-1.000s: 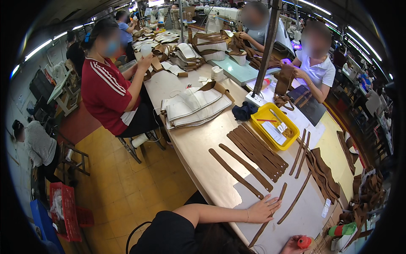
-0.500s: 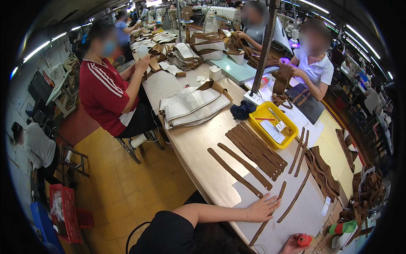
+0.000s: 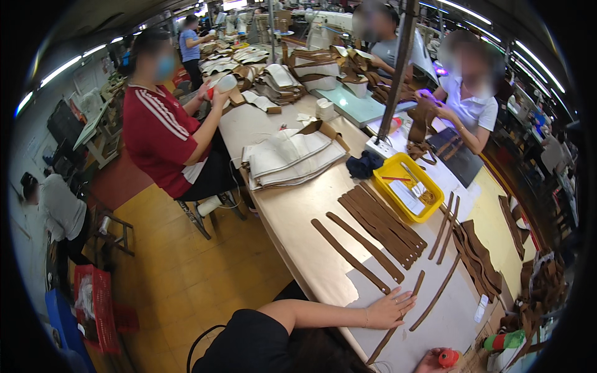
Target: The person applies glue to brown leather pieces and strips, then presses them together to form assembled components. The person handles multiple leather parts, aligns edges, and uses a squeeze bottle to apply adhesive before joining the pieces.
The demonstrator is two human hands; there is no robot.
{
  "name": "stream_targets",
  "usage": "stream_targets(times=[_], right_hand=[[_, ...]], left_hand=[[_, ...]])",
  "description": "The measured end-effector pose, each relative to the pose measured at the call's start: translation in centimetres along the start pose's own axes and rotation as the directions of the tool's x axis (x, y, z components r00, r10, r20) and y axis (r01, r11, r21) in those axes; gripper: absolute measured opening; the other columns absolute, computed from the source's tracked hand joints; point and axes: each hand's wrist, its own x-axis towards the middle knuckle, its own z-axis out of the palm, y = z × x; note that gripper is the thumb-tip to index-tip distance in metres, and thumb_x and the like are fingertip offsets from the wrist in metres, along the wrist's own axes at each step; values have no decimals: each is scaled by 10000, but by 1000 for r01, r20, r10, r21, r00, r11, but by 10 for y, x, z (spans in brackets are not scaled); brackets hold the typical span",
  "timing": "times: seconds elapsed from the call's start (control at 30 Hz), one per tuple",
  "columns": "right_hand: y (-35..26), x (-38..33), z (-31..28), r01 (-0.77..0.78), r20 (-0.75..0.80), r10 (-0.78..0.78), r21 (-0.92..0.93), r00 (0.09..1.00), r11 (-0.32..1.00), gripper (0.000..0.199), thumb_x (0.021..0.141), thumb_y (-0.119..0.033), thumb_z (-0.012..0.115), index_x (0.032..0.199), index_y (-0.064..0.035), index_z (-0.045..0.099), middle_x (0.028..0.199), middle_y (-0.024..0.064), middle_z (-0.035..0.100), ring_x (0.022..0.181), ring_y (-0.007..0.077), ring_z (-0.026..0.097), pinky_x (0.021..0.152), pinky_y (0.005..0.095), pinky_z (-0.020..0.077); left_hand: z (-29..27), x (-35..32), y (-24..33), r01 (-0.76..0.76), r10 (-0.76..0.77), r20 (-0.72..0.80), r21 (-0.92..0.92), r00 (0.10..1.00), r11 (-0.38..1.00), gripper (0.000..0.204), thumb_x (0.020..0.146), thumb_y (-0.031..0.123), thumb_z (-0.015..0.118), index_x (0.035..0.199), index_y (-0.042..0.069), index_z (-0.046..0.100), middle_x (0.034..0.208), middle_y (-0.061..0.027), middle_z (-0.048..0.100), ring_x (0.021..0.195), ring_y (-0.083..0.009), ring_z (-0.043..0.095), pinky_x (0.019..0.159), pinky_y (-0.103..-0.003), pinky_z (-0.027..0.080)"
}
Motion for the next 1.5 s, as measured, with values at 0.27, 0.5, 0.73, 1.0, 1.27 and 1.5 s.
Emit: stream_targets(times=[0.27,0.5,0.73,1.0,1.27,1.5], right_hand=[[-1,6,-2,-3,15,4,-14,1000,1000,715,662,-626,704,1049,-36,588,971,158,630,874,321,561,747,452,471],[-1,8,-3,-6,30,6,-18,1000,1000,718,660,-623,708,1051,-33,585,976,160,628,876,323,560,748,455,471],[-4,9,-11,13,78,-12,-13,997,1000,700,662,-595,722,1046,-27,582,981,165,620,880,327,556,751,462,468],[-4,5,-4,-15,132,11,28,991,999,595,682,-581,714,994,-83,621,952,125,643,878,297,570,760,454,472],[-1,2,3,2,60,-2,-8,998,1000,595,678,-562,727,1025,-92,612,967,121,645,887,293,577,768,453,474],[-1,1,3,10,35,-10,-5,999,1000,603,670,-558,732,1025,-86,612,970,127,643,885,300,574,765,453,474]], left_hand=[[16,0,-3,-20,16,-96,-36,995,999,666,898,440,487,1388,4,372,1494,-164,284,1402,-299,217,1140,-518,129],[12,2,-4,-6,7,6,-69,1000,998,680,909,442,466,1410,2,334,1515,-153,251,1419,-274,191,1144,-518,105],[8,1,-3,-12,12,0,-67,1000,998,652,925,424,440,1405,-5,336,1507,-144,270,1410,-271,213,1142,-520,113],[10,2,-2,-12,12,-8,-71,1000,997,651,923,425,448,1407,5,336,1509,-146,264,1410,-268,214,1142,-518,115],[10,2,-3,-16,14,-25,-74,1000,997,650,915,438,457,1407,27,351,1517,-162,232,1414,-273,196,1142,-516,107],[6,2,-1,-9,11,31,-74,999,997,644,920,422,447,1413,25,333,1515,-158,243,1415,-272,201,1141,-518,110]])
